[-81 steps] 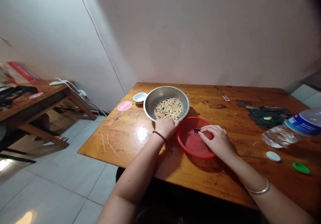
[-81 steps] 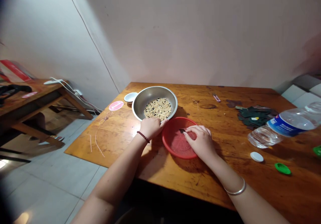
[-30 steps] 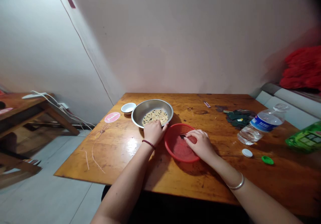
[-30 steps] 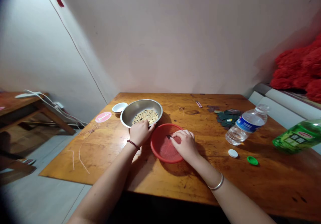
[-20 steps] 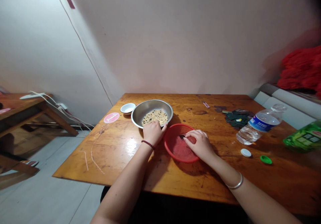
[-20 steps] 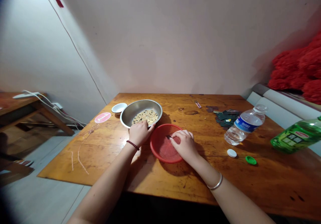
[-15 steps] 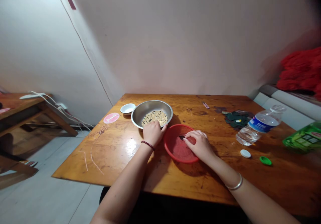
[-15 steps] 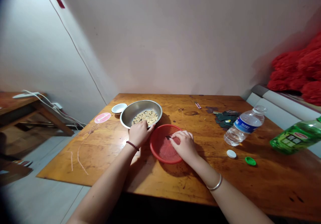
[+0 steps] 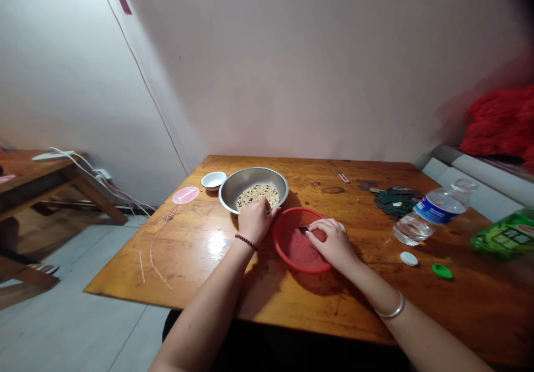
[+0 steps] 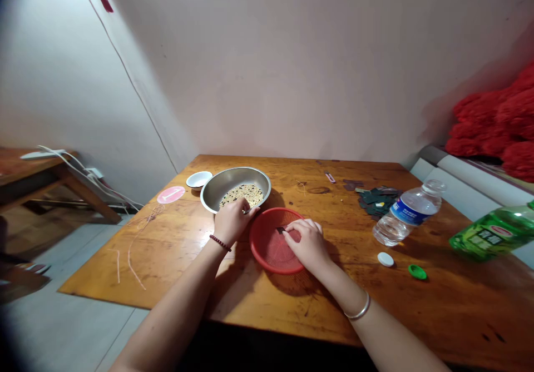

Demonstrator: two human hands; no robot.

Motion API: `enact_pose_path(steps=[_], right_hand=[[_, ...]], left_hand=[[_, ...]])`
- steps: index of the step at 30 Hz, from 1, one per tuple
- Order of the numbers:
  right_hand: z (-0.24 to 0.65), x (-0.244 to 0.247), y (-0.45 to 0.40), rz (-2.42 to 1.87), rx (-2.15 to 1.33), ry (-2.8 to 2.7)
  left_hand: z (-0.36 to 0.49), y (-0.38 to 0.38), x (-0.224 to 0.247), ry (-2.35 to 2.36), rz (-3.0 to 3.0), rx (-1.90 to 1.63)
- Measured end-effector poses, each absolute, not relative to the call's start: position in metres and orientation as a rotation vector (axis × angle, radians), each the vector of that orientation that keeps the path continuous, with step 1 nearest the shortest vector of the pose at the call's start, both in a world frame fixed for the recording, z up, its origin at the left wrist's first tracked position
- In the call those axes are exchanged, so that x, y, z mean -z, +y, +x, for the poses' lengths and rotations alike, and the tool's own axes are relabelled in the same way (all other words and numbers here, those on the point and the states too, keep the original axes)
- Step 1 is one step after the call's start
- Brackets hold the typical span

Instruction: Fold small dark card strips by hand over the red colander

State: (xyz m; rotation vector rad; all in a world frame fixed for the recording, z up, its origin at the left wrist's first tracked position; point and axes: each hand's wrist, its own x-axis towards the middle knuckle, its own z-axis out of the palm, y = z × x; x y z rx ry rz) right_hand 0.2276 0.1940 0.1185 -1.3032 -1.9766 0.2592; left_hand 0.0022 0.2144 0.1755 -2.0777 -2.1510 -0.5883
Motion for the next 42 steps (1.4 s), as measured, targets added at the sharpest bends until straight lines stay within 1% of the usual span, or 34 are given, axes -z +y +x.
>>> enact_pose_path(steps=[6,13,16,18,21,24,26,29,34,42], right_hand=[[0.228,-0.118,0.194,-1.305,-0.257,-1.968],[0.228,-0.119,0.194,-1.309,-0.255,-1.968],[0.228,-0.12,0.195,-1.301,-0.261,-1.976],[0.227,-0.123,0.194,-1.292,-0.266,-1.967],[0.227,-0.13,0.194,-1.27,-0.275,-1.908],[0.228,-0.138,0.193,-1.202,-0.382,-1.826],[0.23,-0.143,0.193,-1.136,-0.533,-1.806],[0.231,-0.148,0.194,-1.087,-0.754,-1.764],[0.229,-0.15,0.194,-0.999,-0.983,-1.7],[0.23,-0.144,0.195,-0.889,-1.125,-1.679]], left_hand=[[0.003,0.212,-0.177,-2.075,-2.12,0.726],[0.002,0.215,-0.179,-2.113,-2.16,0.847],[0.004,0.215,-0.179,-2.093,-2.175,0.951],[0.008,0.213,-0.178,-1.942,-2.215,1.052],[0.021,0.205,-0.173,-1.514,-2.412,1.148],[0.034,0.196,-0.166,-1.138,-2.65,1.089],[0.04,0.193,-0.164,-1.055,-2.7,1.094],[0.044,0.194,-0.167,-1.118,-2.71,1.23],[0.045,0.197,-0.172,-1.22,-2.793,1.401],[0.045,0.198,-0.17,-1.263,-2.769,1.331]])
